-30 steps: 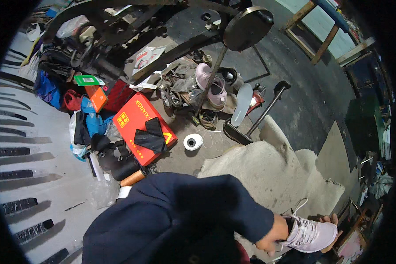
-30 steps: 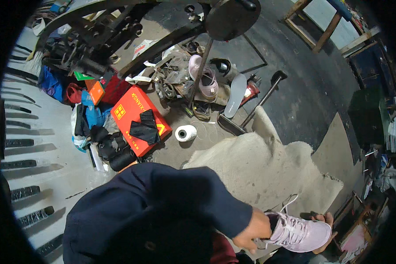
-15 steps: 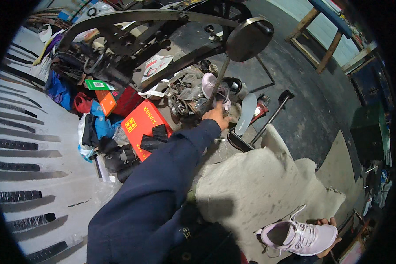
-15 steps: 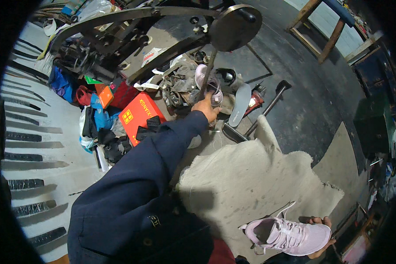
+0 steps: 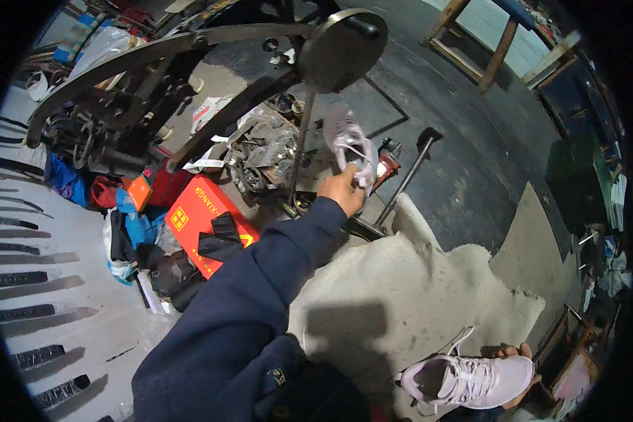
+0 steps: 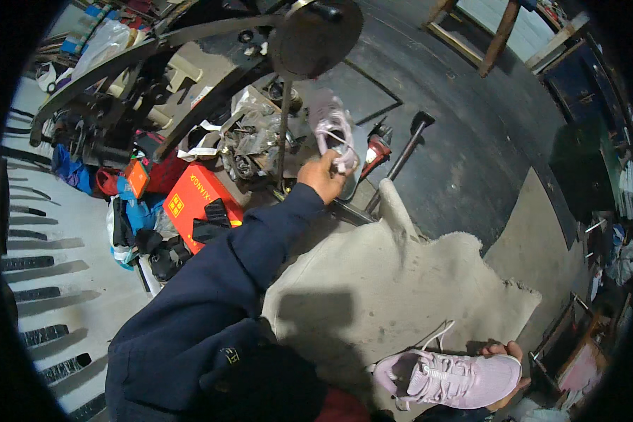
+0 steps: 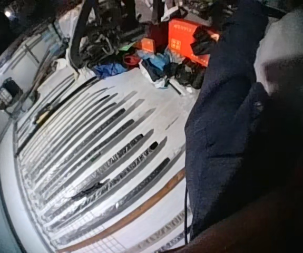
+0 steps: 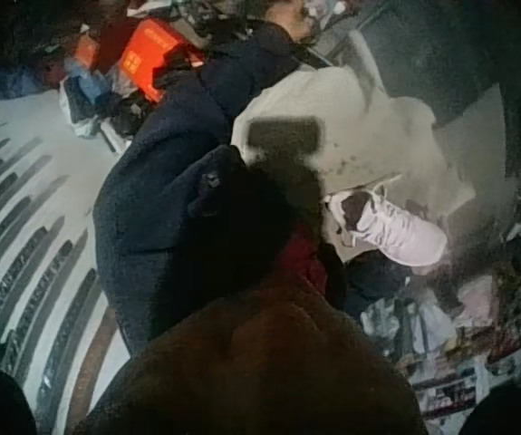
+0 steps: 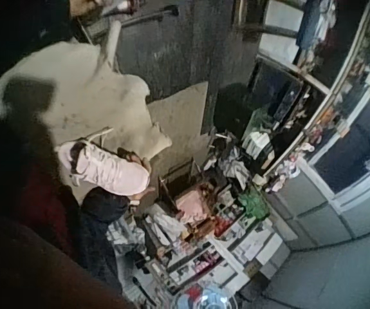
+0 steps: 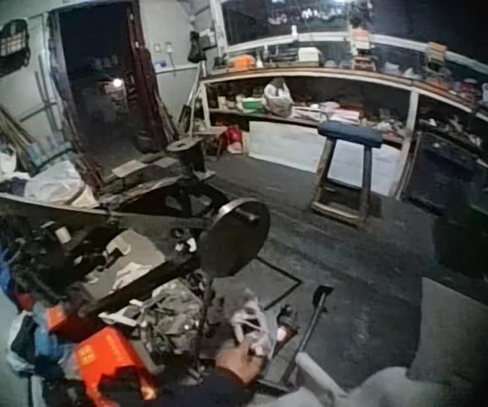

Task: The person holds a pink sneaker and repeatedly inserts a needle and thread into the sole, pulling the thread through to stitch the shoe. The person rotates the shoe to access different areas of the sole and continues sewing along the edge.

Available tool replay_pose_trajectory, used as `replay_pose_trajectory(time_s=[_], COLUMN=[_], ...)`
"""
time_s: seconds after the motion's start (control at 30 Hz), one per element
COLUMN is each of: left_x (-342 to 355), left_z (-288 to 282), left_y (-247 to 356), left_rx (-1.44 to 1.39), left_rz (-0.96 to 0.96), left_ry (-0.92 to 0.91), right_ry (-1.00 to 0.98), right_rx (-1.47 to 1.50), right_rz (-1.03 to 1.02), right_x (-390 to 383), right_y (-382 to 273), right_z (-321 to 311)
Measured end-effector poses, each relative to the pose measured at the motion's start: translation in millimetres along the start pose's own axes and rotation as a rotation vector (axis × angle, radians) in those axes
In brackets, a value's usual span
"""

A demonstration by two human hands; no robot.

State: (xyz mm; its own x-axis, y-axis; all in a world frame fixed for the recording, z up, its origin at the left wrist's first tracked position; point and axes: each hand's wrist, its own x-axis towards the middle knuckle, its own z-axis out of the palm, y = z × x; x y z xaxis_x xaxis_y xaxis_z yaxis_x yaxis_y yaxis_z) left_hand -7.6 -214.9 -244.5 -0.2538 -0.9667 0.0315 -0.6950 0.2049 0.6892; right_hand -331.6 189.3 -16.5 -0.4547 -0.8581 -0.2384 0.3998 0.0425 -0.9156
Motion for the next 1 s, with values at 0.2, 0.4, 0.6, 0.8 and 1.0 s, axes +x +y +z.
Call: replay_pose_trajectory(time_s=[0.2, 0.4, 0.6, 0.8, 1.0], left_x=[3, 15, 36, 54, 27], left_z=[41, 112, 202, 218, 131], left_y=[59, 79, 79, 58, 29], left_rx=[0.031, 0.05, 0.023, 0.155, -0.183], left_rz=[0.301, 0.512, 0.506, 0.279, 0.358], left_ry=[-0.284, -0.44, -0.405, -0.451, -0.167], right_ry=[0.044, -0.109, -0.064, -0.103, -0.202], right_rx=[-0.017, 0.055, 0.048, -0.007, -0.155], right_rz=[-0.005, 0.004, 0.028, 0.035, -0.083], right_x=[-1, -4, -5, -3, -9], right_y=[-4, 2, 6, 5, 18], right_z=[14, -12, -50, -67, -83])
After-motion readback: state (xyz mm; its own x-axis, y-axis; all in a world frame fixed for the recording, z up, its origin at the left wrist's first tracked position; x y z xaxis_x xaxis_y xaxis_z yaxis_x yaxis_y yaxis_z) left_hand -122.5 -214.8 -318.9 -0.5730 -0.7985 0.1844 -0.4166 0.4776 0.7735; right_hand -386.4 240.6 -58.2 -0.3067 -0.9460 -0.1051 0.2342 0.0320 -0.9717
